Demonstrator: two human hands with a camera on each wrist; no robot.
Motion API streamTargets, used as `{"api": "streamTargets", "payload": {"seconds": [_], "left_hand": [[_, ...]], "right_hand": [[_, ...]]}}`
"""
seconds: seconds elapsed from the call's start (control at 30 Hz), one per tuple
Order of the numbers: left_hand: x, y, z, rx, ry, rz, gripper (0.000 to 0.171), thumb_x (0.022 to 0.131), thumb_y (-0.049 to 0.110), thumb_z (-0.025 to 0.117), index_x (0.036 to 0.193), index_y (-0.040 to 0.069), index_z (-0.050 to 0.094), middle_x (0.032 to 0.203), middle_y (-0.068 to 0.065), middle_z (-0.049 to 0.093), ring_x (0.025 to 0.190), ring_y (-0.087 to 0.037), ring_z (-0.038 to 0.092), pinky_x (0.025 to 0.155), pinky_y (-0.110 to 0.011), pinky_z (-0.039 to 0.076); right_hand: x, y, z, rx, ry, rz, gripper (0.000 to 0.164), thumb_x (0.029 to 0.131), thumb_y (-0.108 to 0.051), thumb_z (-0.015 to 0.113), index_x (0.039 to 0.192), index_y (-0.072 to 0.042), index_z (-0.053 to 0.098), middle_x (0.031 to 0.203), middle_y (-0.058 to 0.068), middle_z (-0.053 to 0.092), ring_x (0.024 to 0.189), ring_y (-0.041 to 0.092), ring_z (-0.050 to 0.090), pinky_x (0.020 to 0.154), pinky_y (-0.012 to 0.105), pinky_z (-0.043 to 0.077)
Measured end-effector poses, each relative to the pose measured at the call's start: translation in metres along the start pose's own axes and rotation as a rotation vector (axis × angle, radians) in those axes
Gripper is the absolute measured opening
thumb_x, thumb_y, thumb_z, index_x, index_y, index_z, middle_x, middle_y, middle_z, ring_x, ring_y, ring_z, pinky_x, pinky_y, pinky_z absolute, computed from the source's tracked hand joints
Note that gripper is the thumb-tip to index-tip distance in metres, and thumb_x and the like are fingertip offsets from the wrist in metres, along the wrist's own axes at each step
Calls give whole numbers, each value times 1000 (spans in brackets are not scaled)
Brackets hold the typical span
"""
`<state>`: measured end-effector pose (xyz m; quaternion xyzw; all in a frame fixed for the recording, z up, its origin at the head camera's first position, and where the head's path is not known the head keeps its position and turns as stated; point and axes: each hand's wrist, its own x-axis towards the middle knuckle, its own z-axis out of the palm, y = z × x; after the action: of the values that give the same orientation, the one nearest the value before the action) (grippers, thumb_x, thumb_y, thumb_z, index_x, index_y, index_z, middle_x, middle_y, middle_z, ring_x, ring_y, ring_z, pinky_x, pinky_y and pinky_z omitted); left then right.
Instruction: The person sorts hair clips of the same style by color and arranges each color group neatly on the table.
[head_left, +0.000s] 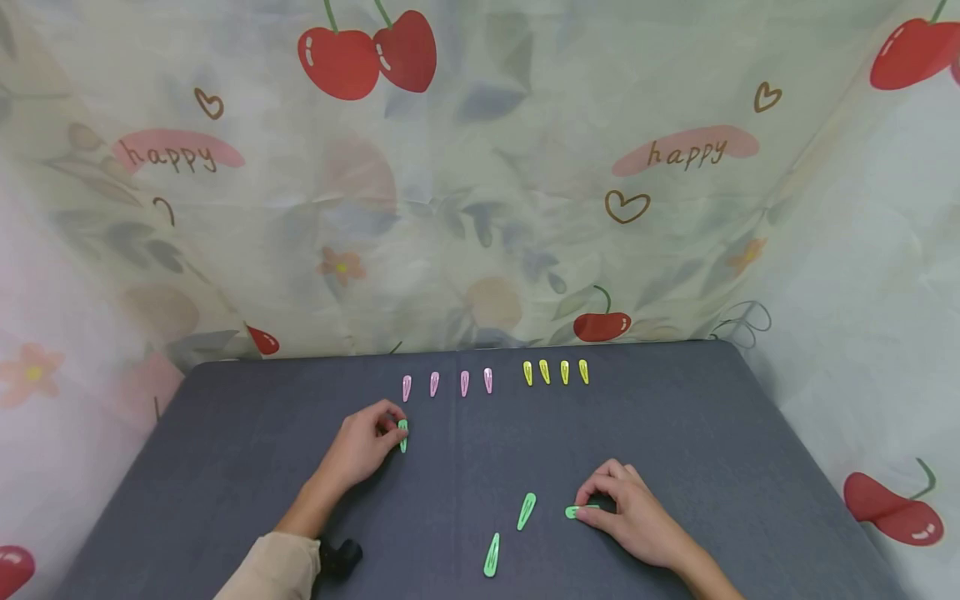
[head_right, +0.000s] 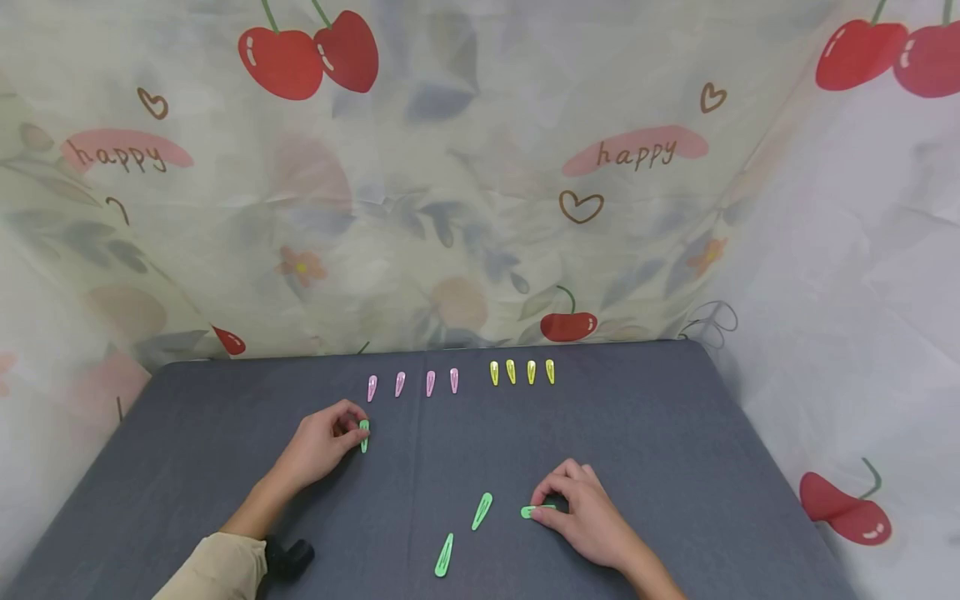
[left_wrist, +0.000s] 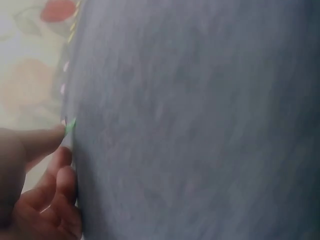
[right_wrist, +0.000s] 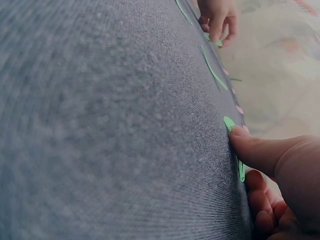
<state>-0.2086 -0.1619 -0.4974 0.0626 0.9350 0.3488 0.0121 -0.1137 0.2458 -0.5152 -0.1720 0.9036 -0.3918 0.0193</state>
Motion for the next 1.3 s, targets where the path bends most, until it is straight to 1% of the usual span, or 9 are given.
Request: {"api": "streamTargets", "payload": {"seconds": [0.13, 0.2, 0.4, 0.5, 0.67, 0.87, 0.97, 1.1, 1.3], "left_hand": [[6, -2, -4, 12, -26, 5, 14, 93, 20, 75, 106, 18, 71, 84, 1, 63, 71, -12, 53, 65, -30, 43], [8, -4, -5, 0, -49, -4, 19, 92, 22, 76, 110, 17, 71, 85, 0, 64, 72, -12, 54, 67, -30, 44], [13, -12, -15, -48, -196, -21, 55, 80, 29, 88, 130, 16, 68, 99, -2, 63, 76, -15, 53, 68, -29, 43], [15, -15, -19, -31, -247, -1, 60, 77, 26, 91, 131, 17, 68, 102, -3, 61, 76, -16, 52, 67, -28, 43], [16, -15, -21, -19, -261, 2, 53, 77, 23, 91, 126, 18, 72, 100, -3, 61, 75, -16, 52, 66, -28, 43], [17, -14, -22, -47, -259, -28, 54, 75, 19, 92, 125, 17, 71, 99, -3, 61, 74, -17, 52, 65, -29, 43], [17, -13, -23, -52, -263, -43, 54, 75, 18, 92, 125, 16, 71, 99, -4, 61, 74, -17, 52, 65, -30, 43], [18, -12, -23, -58, -270, -53, 53, 75, 18, 91, 124, 16, 70, 99, -4, 61, 75, -18, 52, 67, -31, 43], [18, -8, -23, -79, -279, -74, 54, 75, 16, 91, 124, 14, 70, 99, -6, 60, 74, -18, 51, 66, -30, 41]], "right_hand": [[0, 0, 0, -5, 9, 0, 9, 89, -34, 79, 86, -30, 71, 95, -14, 54, 87, 7, 39, 77, 23, 37], [0, 0, 0, -3, 5, 2, 9, 89, -35, 78, 86, -29, 71, 95, -14, 54, 87, 7, 39, 77, 23, 37], [0, 0, 0, 9, 2, 13, 9, 89, -35, 78, 87, -30, 71, 95, -13, 53, 87, 7, 38, 76, 24, 36], [0, 1, 0, 11, 6, 19, 9, 89, -35, 78, 86, -32, 70, 95, -14, 53, 87, 7, 38, 76, 24, 36], [0, 1, 1, 18, 12, 11, 8, 89, -34, 79, 87, -32, 71, 93, -13, 54, 86, 7, 38, 75, 24, 36], [1, 1, 1, -10, 36, -36, 13, 88, -30, 80, 83, -35, 69, 79, -14, 49, 78, 4, 38, 68, 22, 37], [1, 1, 0, -8, 23, -41, 15, 88, -31, 79, 82, -36, 67, 79, -15, 50, 78, 3, 40, 68, 20, 38], [0, -2, -5, 31, -19, -4, 12, 92, -32, 76, 85, -33, 66, 86, -13, 56, 82, 3, 45, 73, 21, 41], [3, -7, -20, 133, -93, 94, 13, 99, -32, 67, 93, -21, 62, 80, -5, 64, 67, 3, 56, 63, 22, 47]]}}
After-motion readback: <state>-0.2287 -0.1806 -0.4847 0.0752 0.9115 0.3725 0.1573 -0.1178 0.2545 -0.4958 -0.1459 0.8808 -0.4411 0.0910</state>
